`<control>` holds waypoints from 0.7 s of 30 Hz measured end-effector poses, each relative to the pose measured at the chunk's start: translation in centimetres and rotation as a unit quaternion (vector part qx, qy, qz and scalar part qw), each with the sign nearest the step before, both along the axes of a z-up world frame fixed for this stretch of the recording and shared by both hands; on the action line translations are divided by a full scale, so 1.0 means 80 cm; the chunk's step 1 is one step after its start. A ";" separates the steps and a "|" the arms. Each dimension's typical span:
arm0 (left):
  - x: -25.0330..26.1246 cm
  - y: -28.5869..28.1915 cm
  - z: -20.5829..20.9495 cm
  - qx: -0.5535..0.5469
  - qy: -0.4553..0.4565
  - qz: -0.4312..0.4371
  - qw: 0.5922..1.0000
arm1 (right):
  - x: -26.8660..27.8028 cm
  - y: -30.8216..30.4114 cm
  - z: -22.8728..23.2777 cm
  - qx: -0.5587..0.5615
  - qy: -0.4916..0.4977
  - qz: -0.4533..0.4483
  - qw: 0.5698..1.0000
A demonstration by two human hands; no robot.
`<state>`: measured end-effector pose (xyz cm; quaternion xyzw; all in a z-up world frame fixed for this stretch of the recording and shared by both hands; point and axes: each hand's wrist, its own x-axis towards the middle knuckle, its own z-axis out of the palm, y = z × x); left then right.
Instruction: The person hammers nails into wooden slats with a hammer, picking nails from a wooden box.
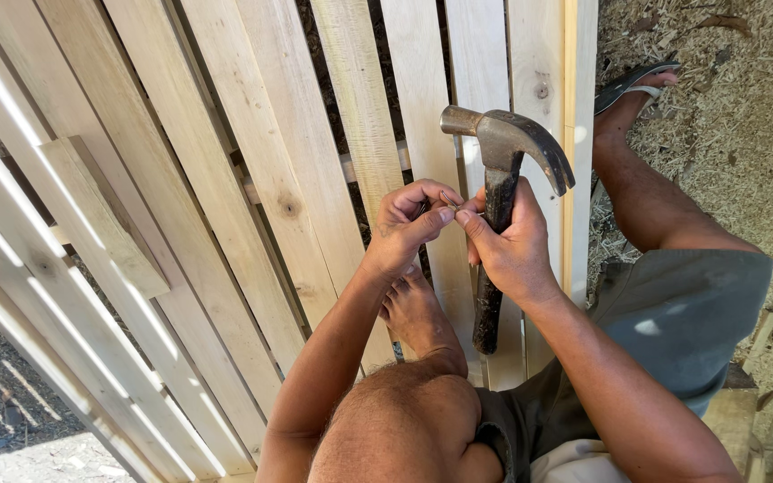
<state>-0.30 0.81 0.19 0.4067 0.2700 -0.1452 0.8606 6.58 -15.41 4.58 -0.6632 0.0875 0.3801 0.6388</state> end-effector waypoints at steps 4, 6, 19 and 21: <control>0.001 -0.001 -0.001 -0.005 0.027 0.009 1.000 | 0.002 -0.002 -0.004 0.004 0.018 -0.010 1.000; 0.002 -0.001 0.000 0.006 0.042 0.009 0.999 | 0.003 -0.001 -0.006 0.001 0.029 -0.007 1.000; 0.012 0.000 -0.024 0.106 0.098 -0.020 0.989 | 0.003 -0.017 -0.022 -0.008 0.057 -0.022 0.998; 0.009 0.002 -0.024 0.150 0.069 -0.050 0.985 | 0.004 -0.023 -0.026 -0.016 0.058 -0.011 0.998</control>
